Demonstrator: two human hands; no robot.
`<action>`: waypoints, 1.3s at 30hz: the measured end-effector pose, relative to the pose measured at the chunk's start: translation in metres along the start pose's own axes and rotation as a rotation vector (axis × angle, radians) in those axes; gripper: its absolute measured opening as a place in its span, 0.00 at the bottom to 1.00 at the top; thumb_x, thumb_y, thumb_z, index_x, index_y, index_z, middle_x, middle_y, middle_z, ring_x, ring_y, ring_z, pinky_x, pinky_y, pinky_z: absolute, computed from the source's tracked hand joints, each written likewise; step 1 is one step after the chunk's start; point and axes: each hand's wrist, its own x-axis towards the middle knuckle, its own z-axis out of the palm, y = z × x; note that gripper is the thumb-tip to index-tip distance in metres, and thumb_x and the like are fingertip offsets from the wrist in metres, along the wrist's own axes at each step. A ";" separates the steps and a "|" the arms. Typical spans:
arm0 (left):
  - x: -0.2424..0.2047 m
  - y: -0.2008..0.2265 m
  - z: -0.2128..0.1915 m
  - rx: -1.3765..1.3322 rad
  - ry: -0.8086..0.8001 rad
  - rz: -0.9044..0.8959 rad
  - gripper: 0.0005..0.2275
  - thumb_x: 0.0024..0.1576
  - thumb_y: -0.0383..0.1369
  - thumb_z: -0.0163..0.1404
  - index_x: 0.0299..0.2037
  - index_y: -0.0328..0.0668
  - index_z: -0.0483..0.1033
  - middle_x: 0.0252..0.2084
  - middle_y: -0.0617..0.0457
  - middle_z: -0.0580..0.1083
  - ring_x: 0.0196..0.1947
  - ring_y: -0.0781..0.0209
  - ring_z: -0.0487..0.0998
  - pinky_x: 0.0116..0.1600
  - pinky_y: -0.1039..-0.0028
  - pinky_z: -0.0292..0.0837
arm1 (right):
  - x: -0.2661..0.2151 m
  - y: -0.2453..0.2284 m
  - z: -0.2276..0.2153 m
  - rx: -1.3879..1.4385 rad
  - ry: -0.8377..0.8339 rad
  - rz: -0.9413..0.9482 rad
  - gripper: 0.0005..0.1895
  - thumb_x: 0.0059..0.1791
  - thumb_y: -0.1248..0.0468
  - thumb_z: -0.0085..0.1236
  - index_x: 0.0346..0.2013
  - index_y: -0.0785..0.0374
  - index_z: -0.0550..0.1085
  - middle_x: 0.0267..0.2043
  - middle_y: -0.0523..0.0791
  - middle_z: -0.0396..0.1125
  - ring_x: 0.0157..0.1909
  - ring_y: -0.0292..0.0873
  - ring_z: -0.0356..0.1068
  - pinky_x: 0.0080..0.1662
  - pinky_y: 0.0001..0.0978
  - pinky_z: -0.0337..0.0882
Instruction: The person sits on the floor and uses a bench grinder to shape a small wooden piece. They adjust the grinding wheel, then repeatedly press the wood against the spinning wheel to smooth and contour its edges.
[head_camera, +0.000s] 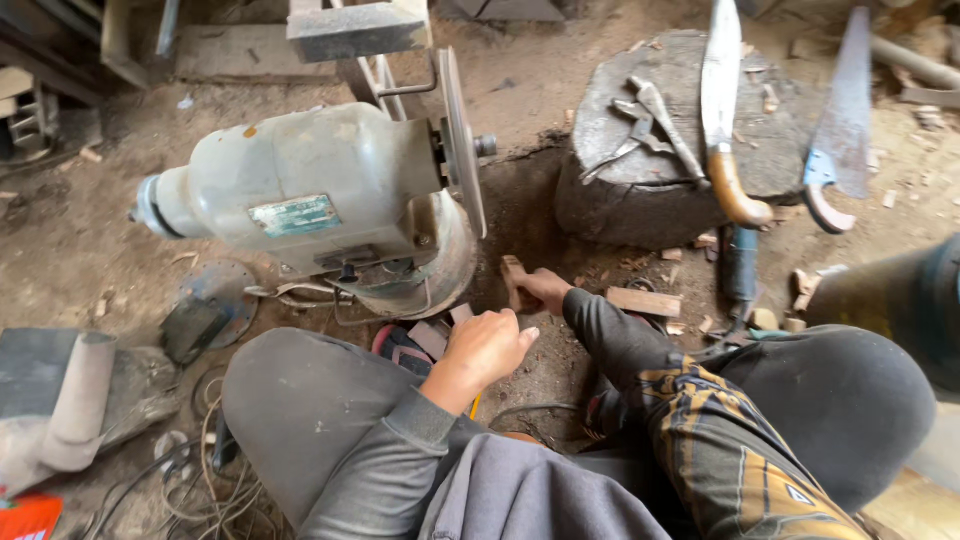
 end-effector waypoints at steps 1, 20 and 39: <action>0.004 0.003 0.000 -0.018 -0.023 -0.019 0.24 0.62 0.50 0.45 0.38 0.30 0.80 0.38 0.33 0.78 0.43 0.34 0.79 0.49 0.48 0.74 | -0.014 -0.010 -0.001 -0.013 -0.017 -0.090 0.22 0.45 0.51 0.64 0.36 0.70 0.78 0.35 0.48 0.72 0.34 0.45 0.71 0.36 0.40 0.72; 0.061 0.062 0.039 -1.575 -0.182 -0.107 0.19 0.64 0.43 0.42 0.55 0.34 0.60 0.42 0.41 0.77 0.33 0.51 0.83 0.31 0.63 0.82 | -0.272 -0.192 -0.084 -1.504 0.611 -0.917 0.33 0.47 0.46 0.61 0.65 0.53 0.69 0.65 0.52 0.62 0.68 0.58 0.58 0.65 0.50 0.60; 0.057 0.061 0.019 -1.556 -0.098 0.000 0.21 0.60 0.41 0.50 0.57 0.36 0.60 0.42 0.44 0.76 0.30 0.58 0.81 0.27 0.74 0.77 | -0.226 -0.172 -0.129 -1.425 0.749 -1.028 0.30 0.53 0.57 0.50 0.70 0.61 0.66 0.71 0.51 0.61 0.73 0.55 0.58 0.68 0.61 0.53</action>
